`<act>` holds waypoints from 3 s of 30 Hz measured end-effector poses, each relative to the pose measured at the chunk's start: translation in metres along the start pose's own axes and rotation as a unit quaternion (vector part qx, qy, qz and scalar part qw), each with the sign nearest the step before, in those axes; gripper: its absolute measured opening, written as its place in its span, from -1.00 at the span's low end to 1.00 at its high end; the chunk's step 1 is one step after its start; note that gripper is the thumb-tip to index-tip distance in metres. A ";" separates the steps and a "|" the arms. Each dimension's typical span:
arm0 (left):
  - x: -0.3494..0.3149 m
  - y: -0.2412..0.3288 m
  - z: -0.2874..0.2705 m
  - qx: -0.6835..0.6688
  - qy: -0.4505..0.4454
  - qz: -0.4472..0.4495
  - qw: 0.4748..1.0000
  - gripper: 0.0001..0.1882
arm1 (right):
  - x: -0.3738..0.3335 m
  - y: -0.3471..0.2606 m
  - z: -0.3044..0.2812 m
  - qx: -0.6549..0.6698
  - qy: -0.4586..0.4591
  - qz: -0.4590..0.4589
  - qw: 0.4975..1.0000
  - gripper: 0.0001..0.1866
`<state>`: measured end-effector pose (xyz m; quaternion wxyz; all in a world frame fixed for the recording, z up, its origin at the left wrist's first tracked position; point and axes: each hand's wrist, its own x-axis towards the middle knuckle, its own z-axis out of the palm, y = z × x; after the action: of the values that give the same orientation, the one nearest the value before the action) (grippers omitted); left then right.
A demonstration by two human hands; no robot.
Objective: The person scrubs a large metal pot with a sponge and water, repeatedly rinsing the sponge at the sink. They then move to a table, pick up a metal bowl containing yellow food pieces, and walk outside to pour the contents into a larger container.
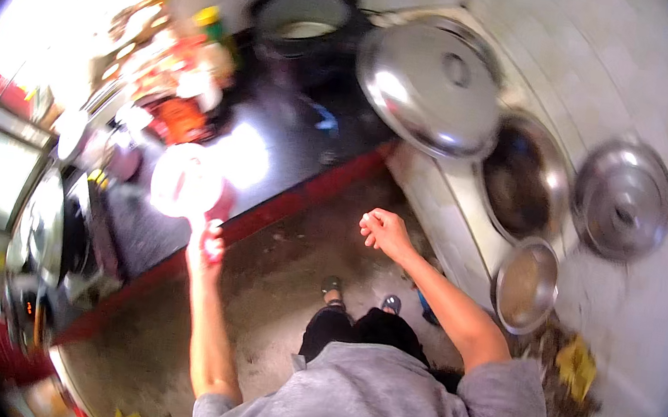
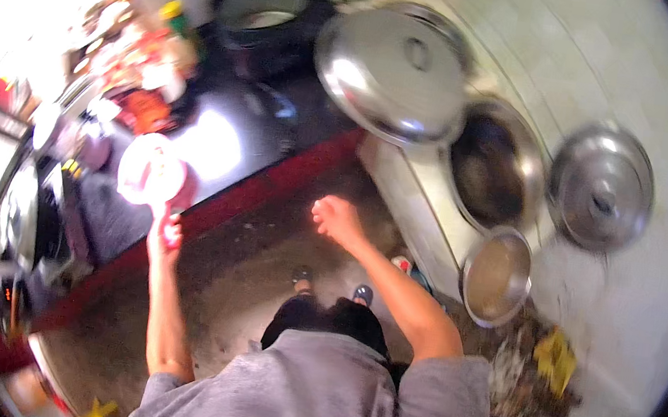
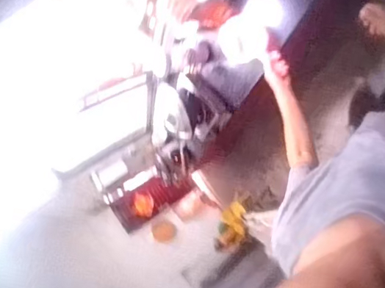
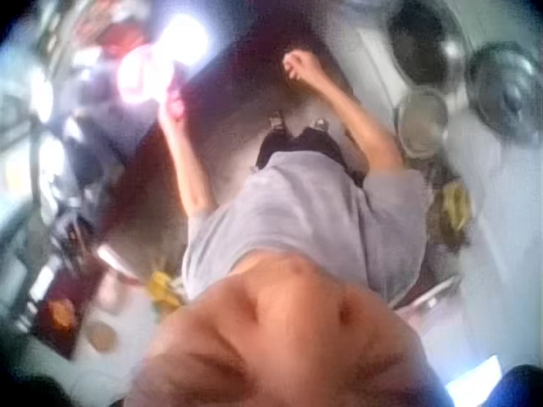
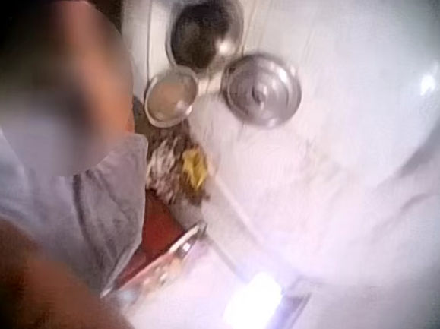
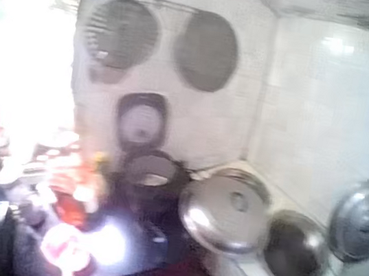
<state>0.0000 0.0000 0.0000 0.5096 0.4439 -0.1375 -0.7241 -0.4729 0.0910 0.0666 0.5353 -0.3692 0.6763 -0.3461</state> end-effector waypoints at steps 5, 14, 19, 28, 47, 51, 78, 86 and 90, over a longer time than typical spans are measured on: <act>-0.010 0.000 0.136 -0.049 0.103 0.045 0.992 -0.30 | -0.020 0.087 -0.117 0.116 0.197 0.043 0.973 -0.76; -0.097 -0.244 0.154 0.140 0.060 -0.207 0.966 -0.81 | -0.271 0.300 -0.316 -0.138 0.696 0.263 0.653 -0.71; -0.178 -0.370 0.333 0.335 -0.159 -0.348 0.861 -0.71 | -0.324 0.329 -0.331 0.307 0.563 0.278 0.715 -0.42; -0.218 -0.568 0.435 0.444 -0.269 -0.404 0.753 -0.41 | -0.302 0.399 -0.304 0.589 0.400 0.132 0.689 -0.63; -0.402 -0.556 0.510 0.495 -0.533 -0.341 0.595 -0.64 | -0.516 0.304 -0.202 0.575 0.597 -0.055 0.557 -0.77; -0.483 -0.569 0.529 0.506 -0.624 -0.369 0.467 -0.57 | -0.596 0.297 -0.179 0.477 0.686 -0.059 0.546 -0.76; -1.138 -0.825 0.518 0.416 -0.753 -0.498 0.108 -0.82 | -1.164 0.373 -0.220 0.437 0.871 -0.120 0.190 -0.82; -1.261 -0.944 0.538 0.420 -0.773 -0.468 0.085 -0.72 | -1.245 0.462 -0.310 0.411 0.897 -0.137 0.083 -0.81; -1.314 -1.004 0.551 0.427 -0.771 -0.469 0.053 -0.71 | -1.277 0.512 -0.354 0.402 0.901 -0.165 0.021 -0.87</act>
<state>-0.9363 1.4353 0.3190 -0.6081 -0.2526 -0.5010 -0.5616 -0.6882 1.4774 0.2891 -0.5069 0.4076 0.2960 -0.6995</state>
